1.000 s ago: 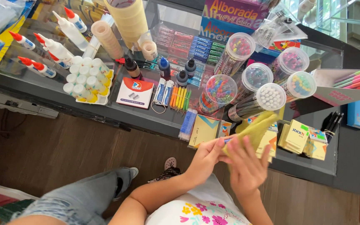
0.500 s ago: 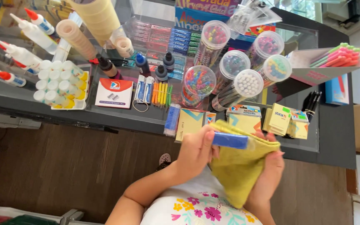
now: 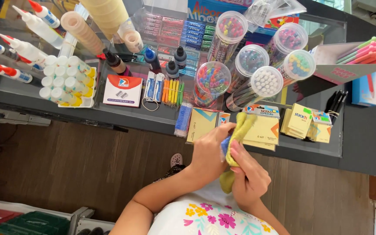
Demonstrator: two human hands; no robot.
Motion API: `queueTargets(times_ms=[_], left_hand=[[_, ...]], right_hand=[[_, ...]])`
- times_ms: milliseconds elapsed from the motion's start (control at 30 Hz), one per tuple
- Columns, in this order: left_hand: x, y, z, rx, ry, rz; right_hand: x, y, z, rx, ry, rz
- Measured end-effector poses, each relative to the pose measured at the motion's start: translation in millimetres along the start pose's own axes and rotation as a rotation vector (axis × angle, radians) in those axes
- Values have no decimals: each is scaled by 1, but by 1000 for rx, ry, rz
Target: Organizing and bundling various stationery items like pens and markers using rubber bands and a cleaning cloth on a shop counter.
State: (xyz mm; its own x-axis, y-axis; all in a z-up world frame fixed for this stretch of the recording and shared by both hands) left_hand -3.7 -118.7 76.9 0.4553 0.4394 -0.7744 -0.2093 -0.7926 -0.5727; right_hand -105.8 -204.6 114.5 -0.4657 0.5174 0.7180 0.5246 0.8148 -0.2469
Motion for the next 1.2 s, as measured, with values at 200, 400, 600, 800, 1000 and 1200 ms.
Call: queueTargets(times_ms=[200, 400, 600, 800, 1000, 1200], left_hand=[[-29, 21, 14, 457, 196, 351], [-7, 38, 22, 380, 337, 151], [11, 14, 11, 378, 244, 44], [43, -55, 10, -136, 163, 114], [87, -89, 7, -172, -127, 9], [75, -88, 8, -260, -47, -290]], right_hand=[[-34, -17, 12, -80, 215, 115], [-69, -24, 33, -137, 568, -200], [-81, -91, 46, -662, 612, -309], [-43, -173, 23, -934, 161, -39], [-79, -65, -8, -127, -85, 391], [-141, -13, 2, 134, 96, 680]])
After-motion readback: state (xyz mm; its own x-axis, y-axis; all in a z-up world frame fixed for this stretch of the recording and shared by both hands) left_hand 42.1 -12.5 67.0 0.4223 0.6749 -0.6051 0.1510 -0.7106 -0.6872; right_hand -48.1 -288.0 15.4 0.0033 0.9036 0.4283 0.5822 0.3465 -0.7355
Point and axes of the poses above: each hand's wrist, its own z-axis away from the middle knuckle, its own y-axis out of the palm, x = y × z, the point moved 9 cm from there along -z, towards the middle knuckle, and after that the axes turned 8 degrees about -z, right-handed, at the moved point
